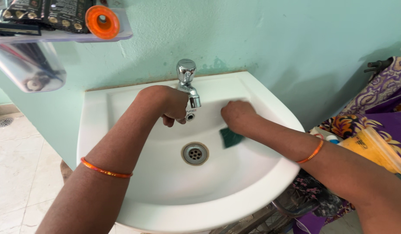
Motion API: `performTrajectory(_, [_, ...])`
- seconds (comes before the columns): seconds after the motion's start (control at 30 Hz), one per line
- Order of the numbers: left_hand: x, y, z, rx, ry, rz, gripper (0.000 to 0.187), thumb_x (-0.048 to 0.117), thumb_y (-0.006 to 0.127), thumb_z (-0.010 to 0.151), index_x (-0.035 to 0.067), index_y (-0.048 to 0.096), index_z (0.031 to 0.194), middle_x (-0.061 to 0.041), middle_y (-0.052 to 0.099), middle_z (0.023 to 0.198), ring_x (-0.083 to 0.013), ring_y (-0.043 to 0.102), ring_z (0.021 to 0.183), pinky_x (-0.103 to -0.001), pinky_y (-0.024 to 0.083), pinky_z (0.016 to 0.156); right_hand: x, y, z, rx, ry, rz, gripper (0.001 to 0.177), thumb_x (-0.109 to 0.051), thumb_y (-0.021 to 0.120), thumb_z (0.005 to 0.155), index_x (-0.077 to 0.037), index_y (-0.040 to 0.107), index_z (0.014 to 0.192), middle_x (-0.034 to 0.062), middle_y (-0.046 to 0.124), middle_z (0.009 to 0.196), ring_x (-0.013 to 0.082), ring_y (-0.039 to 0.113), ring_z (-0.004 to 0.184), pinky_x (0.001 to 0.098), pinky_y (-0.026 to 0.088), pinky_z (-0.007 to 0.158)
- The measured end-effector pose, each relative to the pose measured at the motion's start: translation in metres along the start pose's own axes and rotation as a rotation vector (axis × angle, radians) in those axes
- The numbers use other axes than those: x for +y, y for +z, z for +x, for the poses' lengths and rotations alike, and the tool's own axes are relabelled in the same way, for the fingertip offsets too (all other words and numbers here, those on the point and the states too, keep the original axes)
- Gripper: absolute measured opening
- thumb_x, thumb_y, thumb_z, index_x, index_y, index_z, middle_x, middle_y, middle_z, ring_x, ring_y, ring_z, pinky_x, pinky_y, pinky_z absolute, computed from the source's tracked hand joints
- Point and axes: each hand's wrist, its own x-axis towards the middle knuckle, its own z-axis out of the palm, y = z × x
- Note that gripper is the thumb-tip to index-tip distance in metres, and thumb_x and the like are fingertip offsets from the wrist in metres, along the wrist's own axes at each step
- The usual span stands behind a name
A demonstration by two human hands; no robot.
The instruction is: The person cleans a white ceramic sink by scrubbing the basin, faucet, and rim using a small green sponge.
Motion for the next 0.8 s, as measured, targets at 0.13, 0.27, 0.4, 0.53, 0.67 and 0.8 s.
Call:
performTrajectory(0.13, [-0.001,-0.005,-0.004,0.012,0.029,0.001,0.025,0.029,0.073,0.090,0.006,0.075,0.101,-0.006,0.079,0.084,-0.0206,0.075,0.080,-0.042,0.057,0.078,-0.028,-0.005,0.004,-0.176,-0.127,0.097,0.027,-0.023,0.077,0.083,-0.003,0.077,0.101,0.0190,0.074,0.105,0.0337,0.073,0.100,0.0428,0.060,0.084])
performTrajectory(0.27, [0.000,-0.007,-0.008,0.018,0.018,0.005,0.027,0.029,0.072,0.090,0.008,0.075,0.106,-0.006,0.078,0.085,-0.0212,0.074,0.081,-0.043,0.057,0.078,-0.047,-0.019,-0.007,-0.274,-0.167,0.066,0.036,-0.027,0.083,0.076,-0.004,0.076,0.102,0.0174,0.073,0.108,0.0319,0.074,0.099,0.0414,0.061,0.083])
performTrajectory(0.4, [0.001,-0.009,-0.013,0.032,0.018,0.011,0.027,0.027,0.071,0.090,0.008,0.075,0.109,-0.006,0.078,0.086,-0.0215,0.074,0.080,-0.042,0.057,0.078,-0.049,-0.021,-0.004,-0.418,-0.212,-0.113,0.038,-0.022,0.088,0.074,-0.006,0.074,0.105,0.0159,0.070,0.114,0.0316,0.072,0.102,0.0419,0.062,0.083])
performTrajectory(0.53, [0.004,-0.010,-0.016,0.025,0.010,0.001,0.027,0.027,0.071,0.091,0.009,0.073,0.111,-0.007,0.077,0.086,-0.0214,0.073,0.080,-0.043,0.057,0.077,-0.031,0.004,0.018,-0.266,-0.225,-0.002,0.020,-0.014,0.075,0.083,-0.004,0.076,0.099,0.0154,0.077,0.105,0.0317,0.077,0.095,0.0418,0.063,0.080])
performTrajectory(0.67, [0.004,-0.008,-0.016,0.021,0.002,0.013,0.026,0.025,0.070,0.091,0.011,0.073,0.112,-0.008,0.076,0.086,-0.0219,0.072,0.079,-0.045,0.057,0.075,-0.043,0.026,0.030,-0.044,-0.347,0.104,0.017,-0.015,0.076,0.079,-0.003,0.075,0.091,0.0177,0.073,0.100,0.0350,0.073,0.097,0.0438,0.060,0.081])
performTrajectory(0.8, [0.002,-0.005,-0.006,0.014,-0.008,0.061,0.028,0.025,0.071,0.091,0.006,0.078,0.111,-0.008,0.077,0.087,-0.0222,0.073,0.079,-0.044,0.057,0.074,-0.095,0.021,0.024,0.036,-0.504,0.383,0.009,-0.009,0.067,0.079,-0.007,0.072,0.087,0.0181,0.075,0.094,0.0373,0.071,0.092,0.0475,0.056,0.083])
